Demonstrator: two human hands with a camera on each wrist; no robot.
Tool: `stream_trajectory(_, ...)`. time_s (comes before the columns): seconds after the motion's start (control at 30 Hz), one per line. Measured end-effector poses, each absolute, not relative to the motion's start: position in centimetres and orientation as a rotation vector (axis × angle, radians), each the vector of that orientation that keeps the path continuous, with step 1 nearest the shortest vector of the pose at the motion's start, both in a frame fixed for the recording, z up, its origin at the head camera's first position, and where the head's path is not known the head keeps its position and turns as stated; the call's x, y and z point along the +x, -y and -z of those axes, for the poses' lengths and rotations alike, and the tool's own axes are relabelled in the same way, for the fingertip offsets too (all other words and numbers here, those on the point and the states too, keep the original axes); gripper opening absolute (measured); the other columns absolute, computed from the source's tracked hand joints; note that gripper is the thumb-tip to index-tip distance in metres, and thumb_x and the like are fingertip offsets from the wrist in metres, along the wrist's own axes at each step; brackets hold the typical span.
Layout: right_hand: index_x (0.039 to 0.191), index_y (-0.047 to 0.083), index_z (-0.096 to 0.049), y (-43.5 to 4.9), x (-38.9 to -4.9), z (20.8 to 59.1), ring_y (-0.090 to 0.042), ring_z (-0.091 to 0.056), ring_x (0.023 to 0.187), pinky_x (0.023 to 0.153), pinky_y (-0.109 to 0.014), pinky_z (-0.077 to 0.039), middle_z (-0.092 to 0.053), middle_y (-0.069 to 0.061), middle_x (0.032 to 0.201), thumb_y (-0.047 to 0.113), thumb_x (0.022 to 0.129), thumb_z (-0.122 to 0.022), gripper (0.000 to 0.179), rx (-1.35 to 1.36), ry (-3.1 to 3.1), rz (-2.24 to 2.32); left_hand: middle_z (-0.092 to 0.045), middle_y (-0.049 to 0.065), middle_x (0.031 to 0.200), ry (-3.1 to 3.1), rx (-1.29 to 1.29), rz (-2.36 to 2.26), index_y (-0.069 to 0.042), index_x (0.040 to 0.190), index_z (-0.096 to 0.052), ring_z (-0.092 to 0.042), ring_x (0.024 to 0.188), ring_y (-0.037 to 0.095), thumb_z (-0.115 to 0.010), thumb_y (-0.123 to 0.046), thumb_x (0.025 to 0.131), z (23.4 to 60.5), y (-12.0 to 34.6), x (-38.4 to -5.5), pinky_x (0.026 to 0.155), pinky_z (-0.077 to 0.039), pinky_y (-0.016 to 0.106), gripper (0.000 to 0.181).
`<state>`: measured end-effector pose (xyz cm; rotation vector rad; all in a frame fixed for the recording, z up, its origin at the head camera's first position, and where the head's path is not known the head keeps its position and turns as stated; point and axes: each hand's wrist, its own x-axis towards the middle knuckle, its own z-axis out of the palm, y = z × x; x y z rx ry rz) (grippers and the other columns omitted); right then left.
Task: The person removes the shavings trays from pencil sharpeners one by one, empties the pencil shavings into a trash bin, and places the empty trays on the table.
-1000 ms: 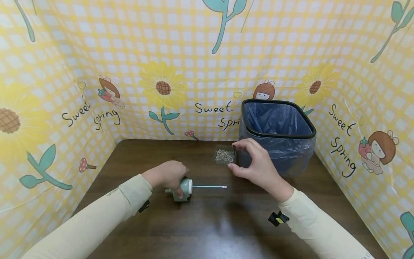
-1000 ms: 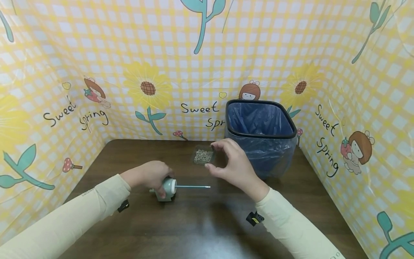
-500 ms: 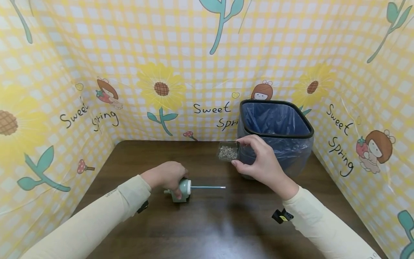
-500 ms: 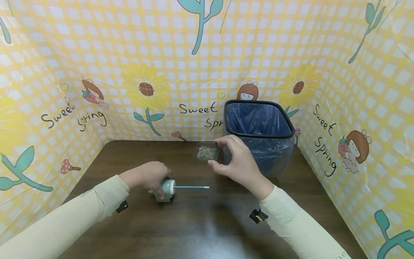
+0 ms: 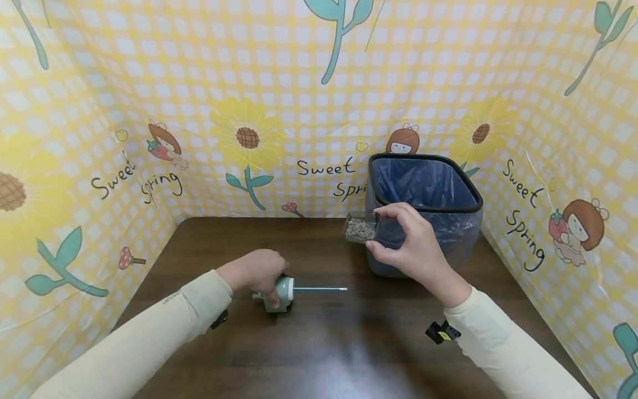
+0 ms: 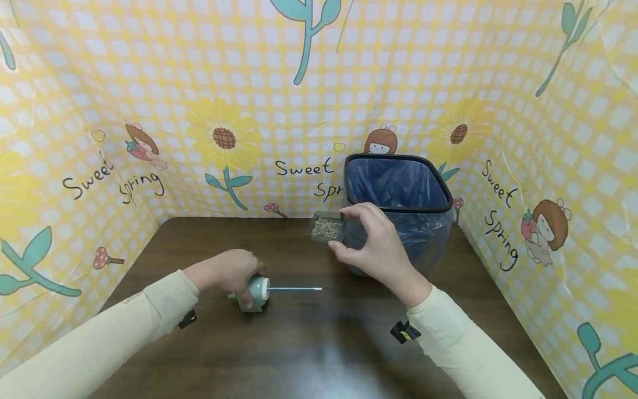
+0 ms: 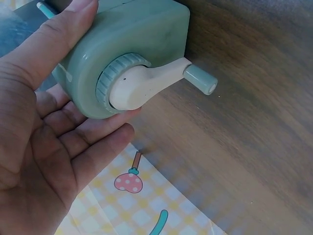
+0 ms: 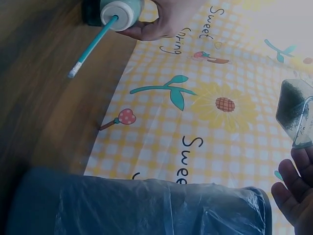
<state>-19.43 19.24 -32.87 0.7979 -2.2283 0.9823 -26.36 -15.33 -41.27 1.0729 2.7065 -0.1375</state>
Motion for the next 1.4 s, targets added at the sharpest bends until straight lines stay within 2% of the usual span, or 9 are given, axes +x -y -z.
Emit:
stream_trajectory(1.1,0.127,0.008,-0.066,-21.2,-20.1,30.6,-0.016,-0.059,0.11,0.095,-0.047,-0.051,-0.065,-0.004,0.119,0.017,0.077,-0.089,0.056,0.73,2.243,-0.946,-0.066,-0.012,0.089,-2.702,1.07,0.147,-0.02,0.104,-0.073,-0.06,0.078,0.008,-0.094,-0.054,0.063,41.0,15.4,-26.6,0.078,-0.054,0.033,0.057)
stream_trajectory(1.4,0.126,0.008,-0.067,-21.7,-20.5,30.4,-0.018,-0.06,0.109,0.093,-0.034,-0.05,-0.065,-0.004,0.119,0.017,0.077,-0.089,0.055,0.737,2.228,-0.904,-0.067,-0.01,0.091,-2.687,1.044,0.125,-0.018,0.106,-0.073,-0.06,0.08,0.009,-0.094,-0.052,0.064,41.0,15.1,-26.3,0.079,-0.054,0.033,0.058)
